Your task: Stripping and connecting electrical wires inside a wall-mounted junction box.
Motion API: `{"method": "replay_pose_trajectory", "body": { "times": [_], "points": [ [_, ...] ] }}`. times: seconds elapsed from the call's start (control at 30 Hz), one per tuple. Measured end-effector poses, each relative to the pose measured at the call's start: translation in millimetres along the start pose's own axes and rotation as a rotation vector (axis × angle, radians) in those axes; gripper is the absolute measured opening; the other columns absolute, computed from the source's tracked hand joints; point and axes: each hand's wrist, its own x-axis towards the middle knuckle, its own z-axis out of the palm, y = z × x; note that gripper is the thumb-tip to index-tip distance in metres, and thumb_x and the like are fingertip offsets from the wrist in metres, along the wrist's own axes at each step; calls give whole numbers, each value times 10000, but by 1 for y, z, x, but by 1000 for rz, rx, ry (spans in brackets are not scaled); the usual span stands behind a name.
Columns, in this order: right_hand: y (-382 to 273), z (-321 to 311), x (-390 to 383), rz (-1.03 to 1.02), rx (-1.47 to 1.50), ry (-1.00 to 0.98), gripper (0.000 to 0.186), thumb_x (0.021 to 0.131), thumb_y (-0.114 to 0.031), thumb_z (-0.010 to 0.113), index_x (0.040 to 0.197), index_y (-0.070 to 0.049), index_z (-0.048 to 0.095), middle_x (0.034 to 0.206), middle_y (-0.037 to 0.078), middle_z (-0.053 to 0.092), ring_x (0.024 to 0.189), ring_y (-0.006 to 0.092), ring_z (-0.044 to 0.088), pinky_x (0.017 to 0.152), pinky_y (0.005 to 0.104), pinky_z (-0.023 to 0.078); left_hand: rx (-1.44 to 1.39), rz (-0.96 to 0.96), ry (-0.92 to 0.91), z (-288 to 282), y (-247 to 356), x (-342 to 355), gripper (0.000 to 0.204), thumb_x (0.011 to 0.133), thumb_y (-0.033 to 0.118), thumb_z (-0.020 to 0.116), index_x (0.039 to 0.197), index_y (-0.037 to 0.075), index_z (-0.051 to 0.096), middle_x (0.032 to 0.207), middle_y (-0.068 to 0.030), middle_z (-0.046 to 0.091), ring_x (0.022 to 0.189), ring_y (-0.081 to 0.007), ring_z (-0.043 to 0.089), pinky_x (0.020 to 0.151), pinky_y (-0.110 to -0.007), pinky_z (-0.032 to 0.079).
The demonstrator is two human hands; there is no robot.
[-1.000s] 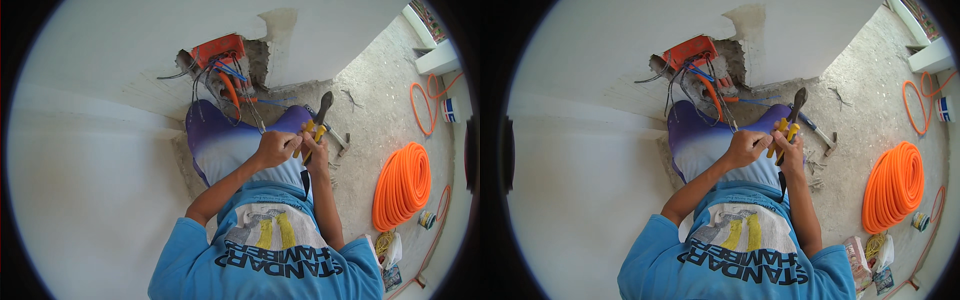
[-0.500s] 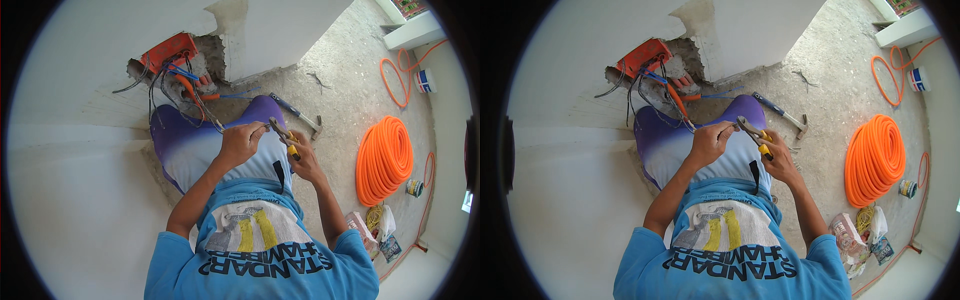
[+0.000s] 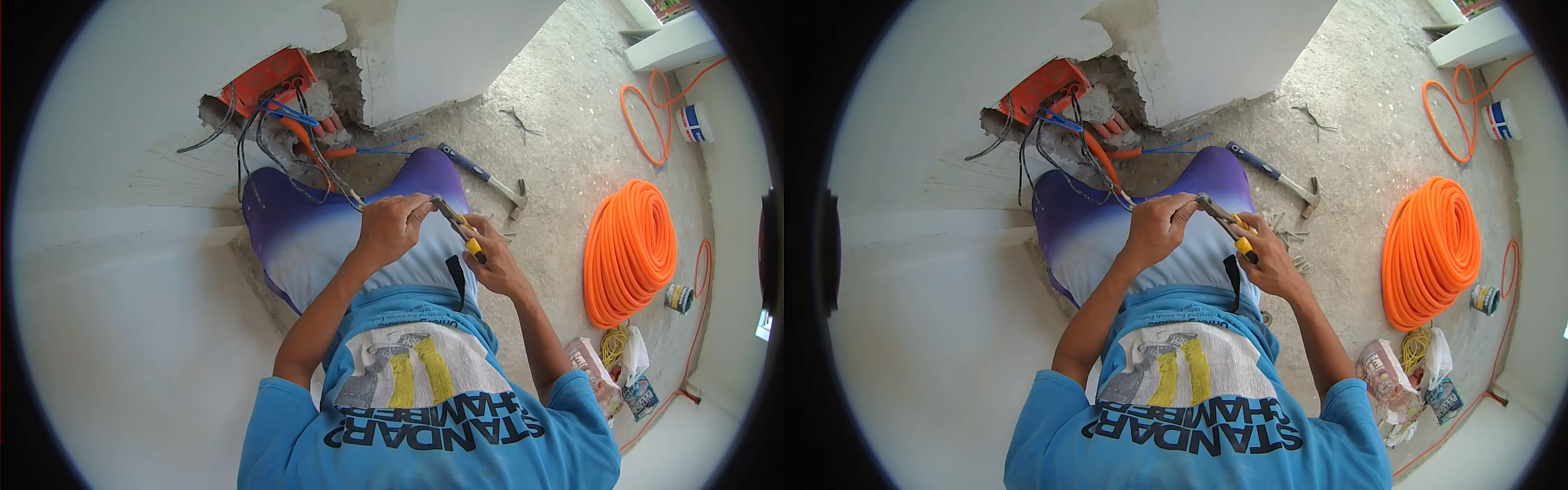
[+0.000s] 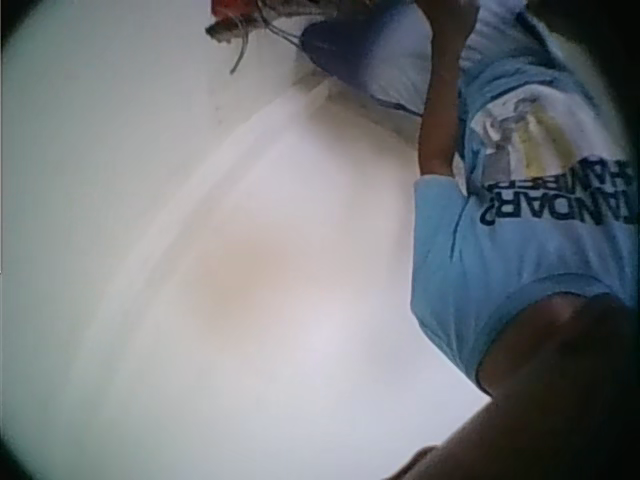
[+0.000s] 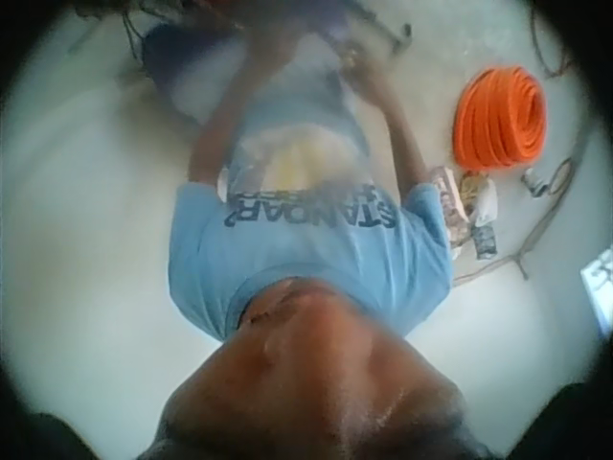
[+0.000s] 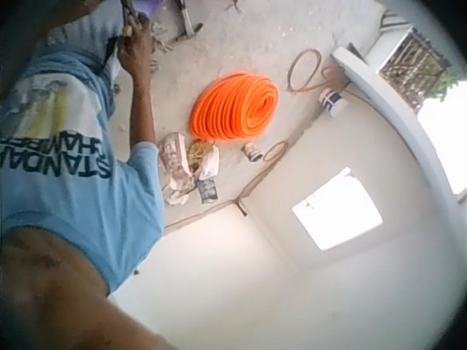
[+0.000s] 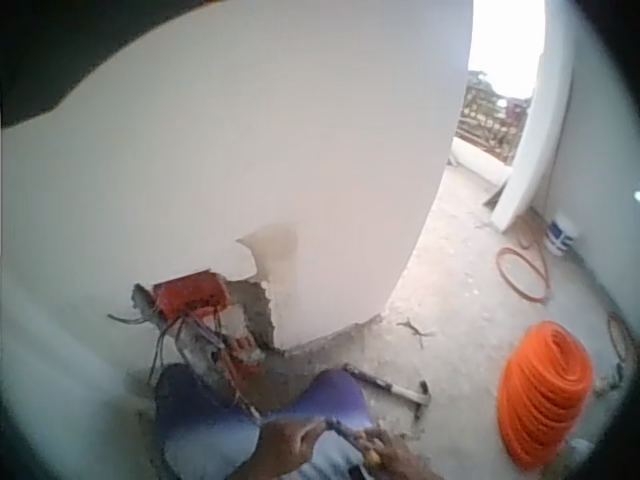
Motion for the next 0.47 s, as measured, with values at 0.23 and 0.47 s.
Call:
{"method": "replay_pose_trajectory", "body": {
  "times": [0.23, 0.47],
  "points": [
    [-2, 7, -1, 42, 19, 16, 431, 798, 17, 593, 1218, -43, 518, 1258, 169, 439, 1188, 348, 452, 1005, 423, 372, 51, 11, -19, 0, -4, -4, 148, 883, 215, 598, 928, 91, 665, 656, -111, 609, 617, -306, 603, 554, -416, 456],
    [-16, 1, 3, -1, -111, 10, 283, 836, -55, 609, 1102, -53, 515, 1256, 153, 449, 1200, 338, 448, 1016, 438, 358, 41, -18, -24, -5, 0, -4, 161, 879, 214, 602, 932, 76, 664, 656, -112, 610, 632, -301, 607, 572, -410, 460]
  ]
}}
